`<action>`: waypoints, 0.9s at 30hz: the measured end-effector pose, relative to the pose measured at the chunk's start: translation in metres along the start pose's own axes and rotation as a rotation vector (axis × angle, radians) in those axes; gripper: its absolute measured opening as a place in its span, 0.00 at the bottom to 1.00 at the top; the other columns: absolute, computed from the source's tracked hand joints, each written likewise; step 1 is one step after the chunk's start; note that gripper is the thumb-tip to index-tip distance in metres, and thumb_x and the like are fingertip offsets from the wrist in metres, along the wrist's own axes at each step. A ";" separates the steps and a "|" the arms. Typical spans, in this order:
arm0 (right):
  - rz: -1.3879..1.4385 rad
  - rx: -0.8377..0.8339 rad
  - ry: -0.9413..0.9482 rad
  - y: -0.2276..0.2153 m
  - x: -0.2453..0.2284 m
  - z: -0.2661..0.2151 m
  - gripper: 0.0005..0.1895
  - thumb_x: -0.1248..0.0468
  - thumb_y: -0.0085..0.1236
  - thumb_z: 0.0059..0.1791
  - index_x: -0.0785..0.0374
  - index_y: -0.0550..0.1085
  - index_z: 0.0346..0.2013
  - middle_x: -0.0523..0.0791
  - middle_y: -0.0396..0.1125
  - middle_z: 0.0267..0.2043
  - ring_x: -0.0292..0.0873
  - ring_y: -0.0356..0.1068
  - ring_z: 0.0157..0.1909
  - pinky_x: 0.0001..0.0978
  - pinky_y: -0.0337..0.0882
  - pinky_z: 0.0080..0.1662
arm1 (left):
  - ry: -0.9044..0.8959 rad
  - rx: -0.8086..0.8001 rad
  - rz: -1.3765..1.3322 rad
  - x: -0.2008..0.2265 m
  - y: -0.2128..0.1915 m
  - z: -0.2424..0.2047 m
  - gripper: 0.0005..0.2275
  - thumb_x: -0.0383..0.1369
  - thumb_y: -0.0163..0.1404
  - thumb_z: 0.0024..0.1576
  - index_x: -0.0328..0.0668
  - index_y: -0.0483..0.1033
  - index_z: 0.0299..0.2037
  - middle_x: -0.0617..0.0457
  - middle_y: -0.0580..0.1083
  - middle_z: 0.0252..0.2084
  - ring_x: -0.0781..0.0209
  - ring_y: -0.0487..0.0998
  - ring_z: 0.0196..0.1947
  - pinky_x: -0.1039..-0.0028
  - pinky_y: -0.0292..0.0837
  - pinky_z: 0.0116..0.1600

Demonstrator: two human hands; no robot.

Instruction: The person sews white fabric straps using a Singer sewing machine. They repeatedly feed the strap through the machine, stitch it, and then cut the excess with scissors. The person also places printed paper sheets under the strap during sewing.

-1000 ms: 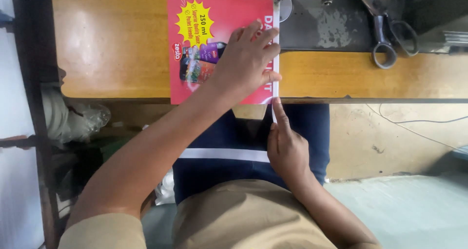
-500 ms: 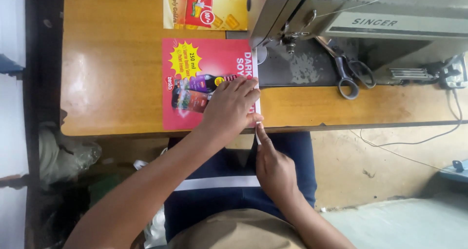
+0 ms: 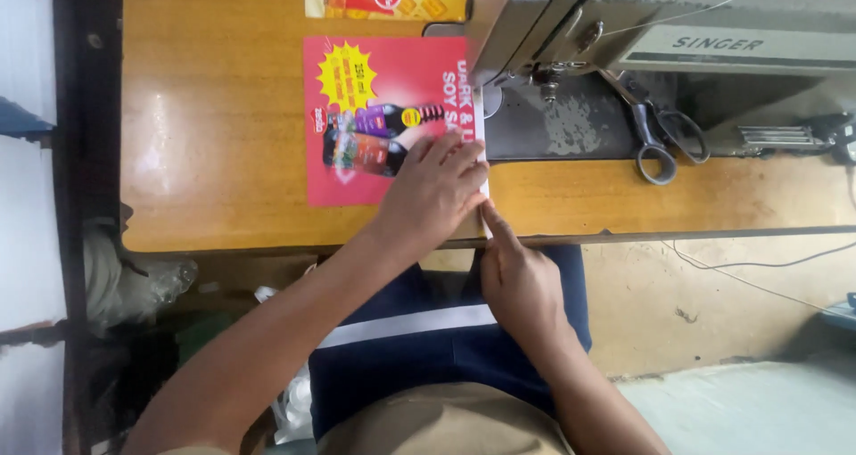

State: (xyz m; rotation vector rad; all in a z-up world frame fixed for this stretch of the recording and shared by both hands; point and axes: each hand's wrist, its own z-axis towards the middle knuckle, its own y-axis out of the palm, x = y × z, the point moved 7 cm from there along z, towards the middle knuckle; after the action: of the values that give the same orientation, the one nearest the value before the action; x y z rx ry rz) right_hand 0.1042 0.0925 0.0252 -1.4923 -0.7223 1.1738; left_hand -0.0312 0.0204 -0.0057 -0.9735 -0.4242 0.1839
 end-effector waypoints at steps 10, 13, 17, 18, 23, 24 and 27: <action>-0.061 -0.078 0.068 0.001 0.002 0.028 0.27 0.54 0.47 0.55 0.35 0.72 0.71 0.47 0.74 0.19 0.59 0.79 0.31 0.58 0.77 0.38 | 0.010 -0.057 -0.037 -0.001 -0.010 -0.006 0.10 0.42 0.45 0.71 0.57 0.76 0.56 0.59 0.72 0.60 0.53 0.68 0.68 0.56 0.60 0.69; -0.062 -0.083 0.047 -0.004 -0.003 0.039 0.28 0.58 0.46 0.55 0.42 0.72 0.71 0.52 0.73 0.19 0.63 0.78 0.31 0.61 0.77 0.38 | 0.000 -0.028 -0.018 -0.005 -0.013 0.001 0.09 0.40 0.44 0.71 0.58 0.76 0.55 0.61 0.72 0.58 0.54 0.68 0.67 0.58 0.60 0.69; -0.043 -0.105 0.060 -0.006 0.000 0.052 0.27 0.58 0.46 0.55 0.42 0.73 0.70 0.51 0.74 0.20 0.63 0.78 0.31 0.61 0.78 0.38 | -0.037 -0.037 -0.013 -0.017 0.007 0.007 0.08 0.40 0.45 0.71 0.61 0.78 0.53 0.62 0.72 0.59 0.56 0.68 0.68 0.56 0.59 0.71; -0.034 -0.099 0.061 -0.007 -0.001 0.055 0.27 0.59 0.46 0.56 0.43 0.74 0.70 0.50 0.74 0.19 0.62 0.79 0.30 0.59 0.78 0.37 | -0.041 -0.035 -0.013 -0.020 0.008 0.008 0.08 0.41 0.45 0.71 0.62 0.78 0.52 0.63 0.72 0.59 0.57 0.68 0.67 0.56 0.59 0.71; -0.013 -0.092 0.081 -0.004 0.001 0.072 0.25 0.59 0.46 0.56 0.43 0.76 0.67 0.50 0.74 0.19 0.60 0.79 0.29 0.57 0.78 0.35 | -0.037 -0.033 -0.015 -0.032 0.013 0.017 0.07 0.43 0.48 0.68 0.64 0.79 0.51 0.66 0.73 0.58 0.58 0.71 0.66 0.56 0.62 0.69; -0.016 -0.094 0.069 -0.003 0.001 0.076 0.24 0.59 0.45 0.56 0.46 0.77 0.66 0.51 0.75 0.22 0.62 0.79 0.31 0.60 0.78 0.37 | -0.046 -0.043 -0.025 -0.035 0.013 0.020 0.08 0.43 0.48 0.68 0.63 0.79 0.51 0.66 0.73 0.59 0.58 0.71 0.66 0.56 0.62 0.69; -0.025 -0.107 0.066 -0.002 -0.001 0.082 0.23 0.60 0.45 0.57 0.49 0.77 0.65 0.53 0.76 0.26 0.63 0.79 0.34 0.62 0.78 0.40 | -0.053 -0.060 -0.048 -0.038 0.012 0.022 0.09 0.43 0.48 0.68 0.61 0.79 0.52 0.63 0.73 0.60 0.55 0.71 0.67 0.55 0.61 0.70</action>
State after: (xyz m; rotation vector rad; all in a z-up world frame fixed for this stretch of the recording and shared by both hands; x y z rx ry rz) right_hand 0.0280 0.1217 0.0301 -1.5989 -0.7669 1.0761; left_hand -0.0745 0.0306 -0.0149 -1.0182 -0.5039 0.1549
